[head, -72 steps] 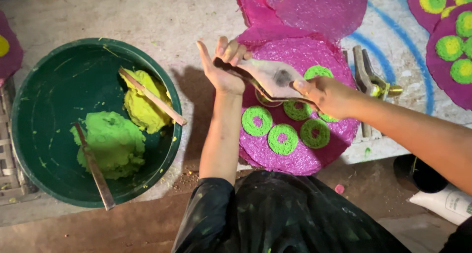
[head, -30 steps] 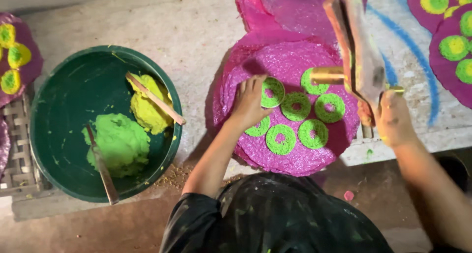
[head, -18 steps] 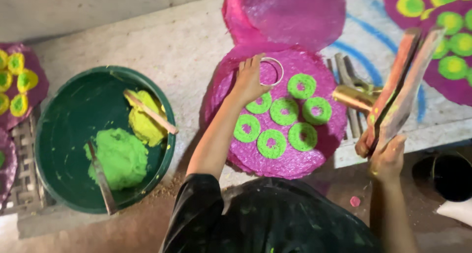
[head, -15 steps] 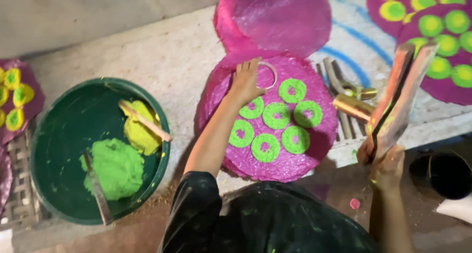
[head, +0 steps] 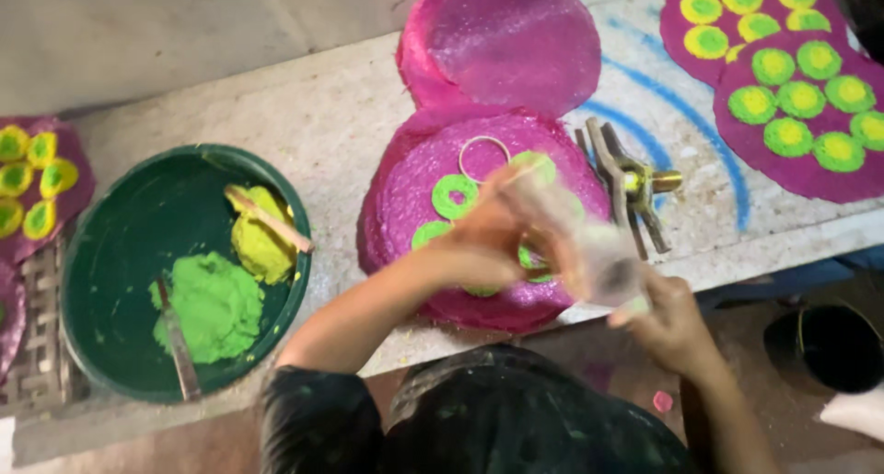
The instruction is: The person prepares colored dough by hand, scraping green and yellow paste from a bowl using wooden spatulas and placing it onto pink circular mats to create ring-shaped food items.
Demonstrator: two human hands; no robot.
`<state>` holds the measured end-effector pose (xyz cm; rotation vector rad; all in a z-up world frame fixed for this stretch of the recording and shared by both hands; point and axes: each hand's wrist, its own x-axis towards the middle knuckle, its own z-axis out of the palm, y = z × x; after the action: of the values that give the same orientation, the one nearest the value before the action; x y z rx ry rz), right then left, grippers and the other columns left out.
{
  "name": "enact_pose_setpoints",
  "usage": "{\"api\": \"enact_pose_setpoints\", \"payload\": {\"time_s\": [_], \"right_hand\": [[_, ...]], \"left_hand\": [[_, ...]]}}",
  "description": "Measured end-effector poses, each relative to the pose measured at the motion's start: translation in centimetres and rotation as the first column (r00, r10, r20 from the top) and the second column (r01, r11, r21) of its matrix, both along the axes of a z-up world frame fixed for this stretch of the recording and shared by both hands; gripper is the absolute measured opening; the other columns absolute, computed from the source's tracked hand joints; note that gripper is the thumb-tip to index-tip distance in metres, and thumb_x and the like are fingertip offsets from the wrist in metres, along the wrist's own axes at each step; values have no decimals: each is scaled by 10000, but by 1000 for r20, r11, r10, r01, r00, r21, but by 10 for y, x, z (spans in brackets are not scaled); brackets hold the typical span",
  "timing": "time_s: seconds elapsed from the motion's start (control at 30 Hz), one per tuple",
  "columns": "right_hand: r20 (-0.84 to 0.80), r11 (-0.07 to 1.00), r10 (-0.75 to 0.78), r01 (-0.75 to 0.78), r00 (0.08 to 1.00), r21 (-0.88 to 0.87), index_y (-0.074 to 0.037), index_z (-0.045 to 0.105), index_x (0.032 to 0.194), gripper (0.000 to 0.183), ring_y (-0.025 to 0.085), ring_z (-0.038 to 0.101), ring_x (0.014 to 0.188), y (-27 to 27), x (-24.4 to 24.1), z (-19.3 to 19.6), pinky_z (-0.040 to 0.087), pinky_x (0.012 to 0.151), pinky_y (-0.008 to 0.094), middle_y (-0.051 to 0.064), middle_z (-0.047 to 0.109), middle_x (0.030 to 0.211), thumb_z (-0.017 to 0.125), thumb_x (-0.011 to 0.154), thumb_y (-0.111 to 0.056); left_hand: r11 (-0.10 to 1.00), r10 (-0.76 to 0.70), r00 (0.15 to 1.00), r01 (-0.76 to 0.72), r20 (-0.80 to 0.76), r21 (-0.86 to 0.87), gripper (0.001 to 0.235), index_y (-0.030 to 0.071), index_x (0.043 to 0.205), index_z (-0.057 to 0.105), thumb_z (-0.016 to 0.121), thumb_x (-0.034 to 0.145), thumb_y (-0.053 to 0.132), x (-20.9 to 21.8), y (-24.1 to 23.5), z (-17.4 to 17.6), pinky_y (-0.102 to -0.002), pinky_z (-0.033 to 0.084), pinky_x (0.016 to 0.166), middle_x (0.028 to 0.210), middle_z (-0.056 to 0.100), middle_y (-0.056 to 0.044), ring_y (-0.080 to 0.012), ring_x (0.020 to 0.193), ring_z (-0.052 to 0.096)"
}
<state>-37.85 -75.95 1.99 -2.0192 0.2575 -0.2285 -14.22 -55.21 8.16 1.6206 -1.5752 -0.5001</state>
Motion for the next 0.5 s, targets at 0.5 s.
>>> {"api": "enact_pose_setpoints", "payload": {"time_s": [0.5], "right_hand": [[-131,173,973,-974,193,-148,-28,603,882,516,392,657,756,106,93,162,474,606,453,151,624,770,612,991,-531]], "left_hand": [[867,-75,990,6,119,498,267,180,1108,620,624,877,315,-103,153,73,-540,517,637,806,700,-143,-396,743,699]]}}
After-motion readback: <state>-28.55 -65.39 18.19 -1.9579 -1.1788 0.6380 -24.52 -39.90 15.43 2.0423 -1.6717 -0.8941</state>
